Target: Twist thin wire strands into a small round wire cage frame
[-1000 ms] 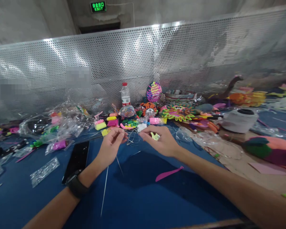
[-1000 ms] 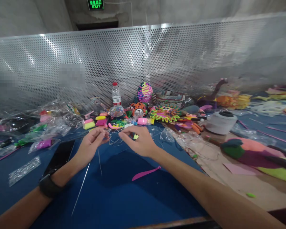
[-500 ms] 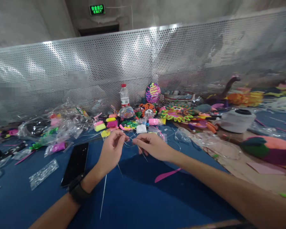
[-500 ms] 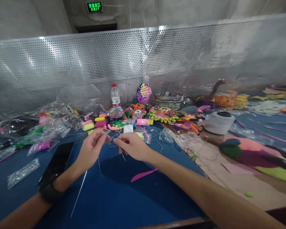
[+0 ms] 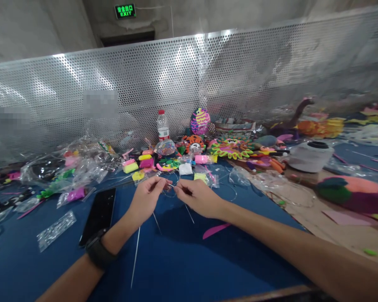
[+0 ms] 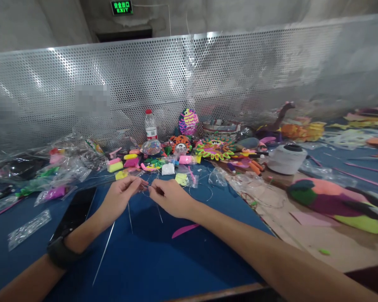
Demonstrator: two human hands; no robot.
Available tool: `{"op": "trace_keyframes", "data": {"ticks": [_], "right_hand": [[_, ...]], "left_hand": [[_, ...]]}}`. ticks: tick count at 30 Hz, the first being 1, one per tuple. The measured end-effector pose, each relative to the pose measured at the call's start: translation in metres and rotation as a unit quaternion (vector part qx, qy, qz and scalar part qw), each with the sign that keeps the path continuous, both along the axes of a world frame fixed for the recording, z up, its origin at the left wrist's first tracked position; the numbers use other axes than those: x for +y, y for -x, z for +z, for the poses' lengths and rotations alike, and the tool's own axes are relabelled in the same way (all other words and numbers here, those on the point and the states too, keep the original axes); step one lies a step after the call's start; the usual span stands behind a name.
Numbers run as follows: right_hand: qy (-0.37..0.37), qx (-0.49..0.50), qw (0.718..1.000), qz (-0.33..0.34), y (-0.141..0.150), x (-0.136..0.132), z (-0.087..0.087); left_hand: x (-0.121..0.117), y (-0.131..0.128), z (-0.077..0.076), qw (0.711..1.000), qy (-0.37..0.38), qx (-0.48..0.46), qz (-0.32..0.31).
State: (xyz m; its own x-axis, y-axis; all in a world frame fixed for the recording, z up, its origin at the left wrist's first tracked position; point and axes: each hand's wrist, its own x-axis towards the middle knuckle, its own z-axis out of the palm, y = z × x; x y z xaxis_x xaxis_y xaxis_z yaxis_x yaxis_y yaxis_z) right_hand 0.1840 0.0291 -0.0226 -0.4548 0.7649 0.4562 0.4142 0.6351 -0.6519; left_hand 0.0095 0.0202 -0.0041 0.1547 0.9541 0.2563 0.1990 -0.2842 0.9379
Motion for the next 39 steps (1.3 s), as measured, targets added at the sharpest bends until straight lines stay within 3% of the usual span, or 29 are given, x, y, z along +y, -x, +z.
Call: {"op": "trace_keyframes", "data": {"ticks": [5, 8, 10, 14, 21, 32, 39], "right_hand": [[-0.011, 0.013, 1.000, 0.021, -0.002, -0.001, 0.002], [-0.012, 0.016, 0.999, 0.030, -0.002, 0.000, 0.002], [-0.022, 0.014, 0.999, 0.029, -0.003, 0.002, 0.001], [-0.038, 0.007, 0.999, 0.022, -0.006, 0.005, 0.001], [0.022, 0.032, 0.999, 0.030, -0.007, -0.001, 0.008], [0.135, 0.092, 0.986, 0.045, -0.008, -0.005, 0.011], [0.084, 0.061, 0.994, 0.016, -0.010, -0.003, 0.015]], "left_hand": [[0.001, -0.003, 0.001, 0.984, 0.109, -0.133, -0.034], [0.000, -0.002, 0.003, 0.974, 0.130, -0.174, -0.062], [0.001, 0.000, 0.005, 0.982, 0.104, -0.141, -0.064], [0.001, 0.006, 0.009, 0.999, -0.021, -0.007, -0.033], [-0.003, 0.011, 0.018, 0.984, -0.124, 0.129, 0.022], [-0.005, 0.009, 0.018, 0.915, -0.289, 0.273, 0.072], [-0.005, 0.010, 0.012, 0.878, -0.327, 0.344, 0.058]]}}
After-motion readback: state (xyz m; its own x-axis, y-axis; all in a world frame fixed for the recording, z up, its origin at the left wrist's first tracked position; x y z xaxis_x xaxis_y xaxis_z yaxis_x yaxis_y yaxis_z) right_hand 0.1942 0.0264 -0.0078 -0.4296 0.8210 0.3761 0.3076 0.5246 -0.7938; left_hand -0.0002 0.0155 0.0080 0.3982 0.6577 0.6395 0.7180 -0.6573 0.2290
